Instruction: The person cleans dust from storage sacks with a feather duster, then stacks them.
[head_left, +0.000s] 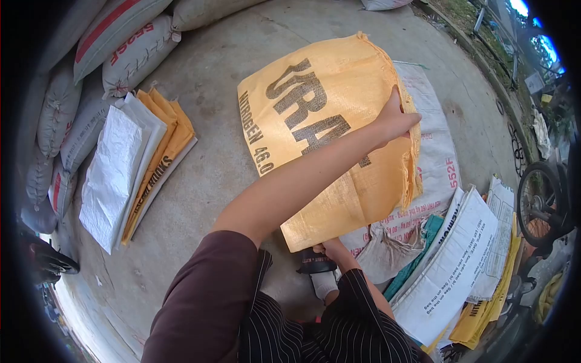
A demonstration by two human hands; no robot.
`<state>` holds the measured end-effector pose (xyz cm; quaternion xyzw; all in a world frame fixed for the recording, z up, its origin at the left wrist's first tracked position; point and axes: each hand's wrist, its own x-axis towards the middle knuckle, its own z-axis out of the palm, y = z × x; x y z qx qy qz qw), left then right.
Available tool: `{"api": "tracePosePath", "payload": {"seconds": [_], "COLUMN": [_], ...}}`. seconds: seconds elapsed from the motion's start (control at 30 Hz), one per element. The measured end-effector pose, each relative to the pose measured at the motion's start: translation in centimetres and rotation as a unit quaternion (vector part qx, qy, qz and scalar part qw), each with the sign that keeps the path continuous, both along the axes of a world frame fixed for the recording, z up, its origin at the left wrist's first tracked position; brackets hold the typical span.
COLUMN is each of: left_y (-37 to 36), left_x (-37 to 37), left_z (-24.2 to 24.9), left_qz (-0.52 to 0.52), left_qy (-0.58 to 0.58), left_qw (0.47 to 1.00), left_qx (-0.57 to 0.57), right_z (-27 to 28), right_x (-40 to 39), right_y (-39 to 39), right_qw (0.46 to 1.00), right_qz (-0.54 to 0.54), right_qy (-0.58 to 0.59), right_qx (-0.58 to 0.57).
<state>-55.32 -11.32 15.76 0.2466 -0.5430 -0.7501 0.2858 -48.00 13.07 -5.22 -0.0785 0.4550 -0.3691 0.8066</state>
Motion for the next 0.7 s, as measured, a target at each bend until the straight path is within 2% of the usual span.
{"api": "tracePosePath", "payload": {"seconds": [0.1,0.17,0.23,0.3,0.37,0.4,0.43,0.47,0.5,0.53,0.57,0.6,0.63,0.7], "left_y": [0.7,1.3,1.5,1.8,2.1,2.4,3.1,3.4,3.8,5.2,6.0,6.6,7.0,8.3], "left_x": [-2.7,-4.9,-5.1,-4.6,-1.2,0.6,3.0,5.7,8.7,11.4,13.8,15.9,18.0,21.0], "left_z": [-2.1,-3.5,-6.2,-8.2,-9.1,-10.3,-11.5,-12.5,-14.0,-13.6,-14.2,-15.3,-16.8,-19.7], "left_qz": [-0.002,-0.020,-0.042,-0.085,-0.097,-0.048,0.049,0.146,0.228,0.297,0.311,0.324,0.313,0.313], "left_qy": [-0.010,-0.005,-0.018,-0.076,-0.195,-0.233,-0.276,-0.309,-0.342,-0.465,-0.532,-0.591,-0.575,-0.500], "left_qw": [1.000,1.000,0.999,0.987,0.966,0.957,0.926,0.879,0.831,0.742,0.723,0.699,0.743,0.807], "left_qx": [-0.005,-0.010,-0.015,-0.108,-0.140,-0.169,-0.251,-0.333,-0.374,-0.382,-0.313,-0.239,-0.140,0.019], "right_z": [3.7,4.7,5.5,6.7,6.9,7.4,7.7,6.8,5.3,4.2,4.0,4.0,3.9,6.6], "right_x": [-2.7,-5.4,-7.4,-9.2,-11.2,-11.9,-12.8,-14.0,-15.3,-16.3,-17.1,-17.8,-18.2,-17.4], "right_y": [0.8,1.6,2.7,3.7,4.8,5.0,5.1,5.8,6.8,7.3,7.5,7.5,7.2,5.5], "right_qw": [0.999,0.992,0.975,0.955,0.948,0.916,0.875,0.875,0.826,0.764,0.766,0.661,0.539,0.523], "right_qz": [-0.032,-0.114,-0.208,-0.262,-0.276,-0.322,-0.364,-0.366,-0.368,-0.364,-0.366,-0.400,-0.425,-0.413], "right_qy": [-0.017,0.000,0.065,0.128,0.153,0.224,0.292,0.289,0.410,0.523,0.519,0.631,0.727,0.745], "right_qx": [0.038,0.047,0.037,0.042,0.025,0.079,0.131,0.129,0.117,0.102,0.104,0.072,0.036,0.011]}}
